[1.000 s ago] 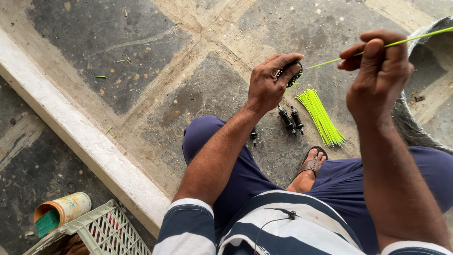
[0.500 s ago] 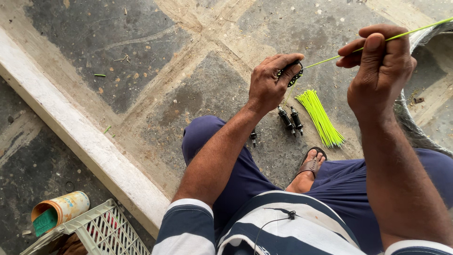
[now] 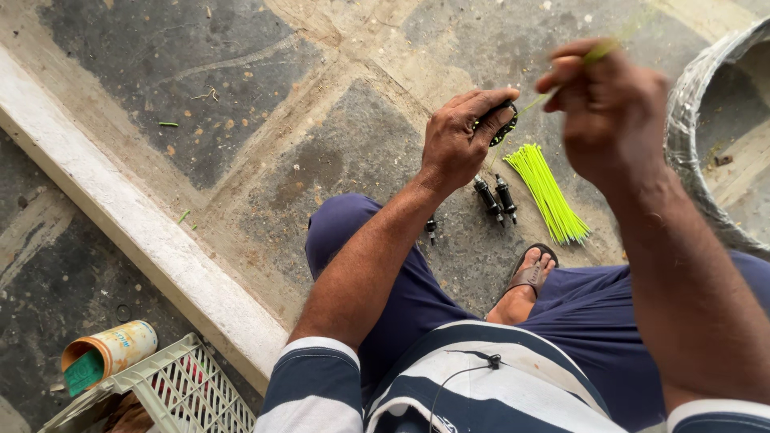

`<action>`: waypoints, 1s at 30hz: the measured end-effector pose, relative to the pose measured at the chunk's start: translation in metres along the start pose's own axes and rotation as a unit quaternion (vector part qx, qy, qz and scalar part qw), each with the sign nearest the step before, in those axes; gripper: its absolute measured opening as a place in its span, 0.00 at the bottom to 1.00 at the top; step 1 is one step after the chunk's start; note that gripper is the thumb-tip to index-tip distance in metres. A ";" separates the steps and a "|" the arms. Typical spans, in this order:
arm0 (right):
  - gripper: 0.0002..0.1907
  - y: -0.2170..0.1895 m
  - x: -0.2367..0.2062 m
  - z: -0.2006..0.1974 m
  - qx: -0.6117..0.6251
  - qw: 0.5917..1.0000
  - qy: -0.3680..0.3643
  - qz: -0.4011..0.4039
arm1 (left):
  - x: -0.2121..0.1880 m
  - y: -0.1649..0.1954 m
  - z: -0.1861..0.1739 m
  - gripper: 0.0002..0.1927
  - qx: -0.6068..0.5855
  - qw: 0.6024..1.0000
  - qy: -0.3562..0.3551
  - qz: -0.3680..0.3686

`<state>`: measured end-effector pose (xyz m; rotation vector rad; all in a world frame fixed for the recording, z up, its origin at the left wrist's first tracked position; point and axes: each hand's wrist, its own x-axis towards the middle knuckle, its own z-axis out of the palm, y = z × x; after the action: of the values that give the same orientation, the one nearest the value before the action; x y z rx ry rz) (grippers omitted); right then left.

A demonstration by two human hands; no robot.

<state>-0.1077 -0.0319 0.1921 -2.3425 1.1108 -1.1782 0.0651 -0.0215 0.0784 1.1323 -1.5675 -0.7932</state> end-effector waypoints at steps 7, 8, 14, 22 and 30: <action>0.13 0.055 -0.017 0.004 -0.101 0.980 -0.152 0.081 | -0.003 -0.013 0.001 0.14 0.034 0.999 -0.011 0.002; 0.12 0.077 -0.027 0.008 -0.059 0.983 -0.135 0.106 | -0.003 -0.014 -0.001 0.14 0.043 0.999 -0.010 -0.002; 0.09 0.211 -0.143 0.079 -0.100 0.950 -0.004 0.294 | -0.001 -0.003 -0.006 0.13 0.036 0.999 -0.004 -0.028; 0.08 0.242 -0.273 0.117 -0.334 0.838 -0.230 0.366 | 0.002 0.012 -0.013 0.12 0.032 0.999 -0.010 -0.043; 0.13 0.249 -0.251 0.124 -0.321 0.744 -0.345 0.474 | 0.007 0.012 -0.009 0.12 -0.027 0.997 0.006 -0.072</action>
<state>-0.2295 -0.0184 -0.1621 -1.7308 2.1366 0.4801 0.0701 -0.0231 0.0942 1.2189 -1.4584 -0.9168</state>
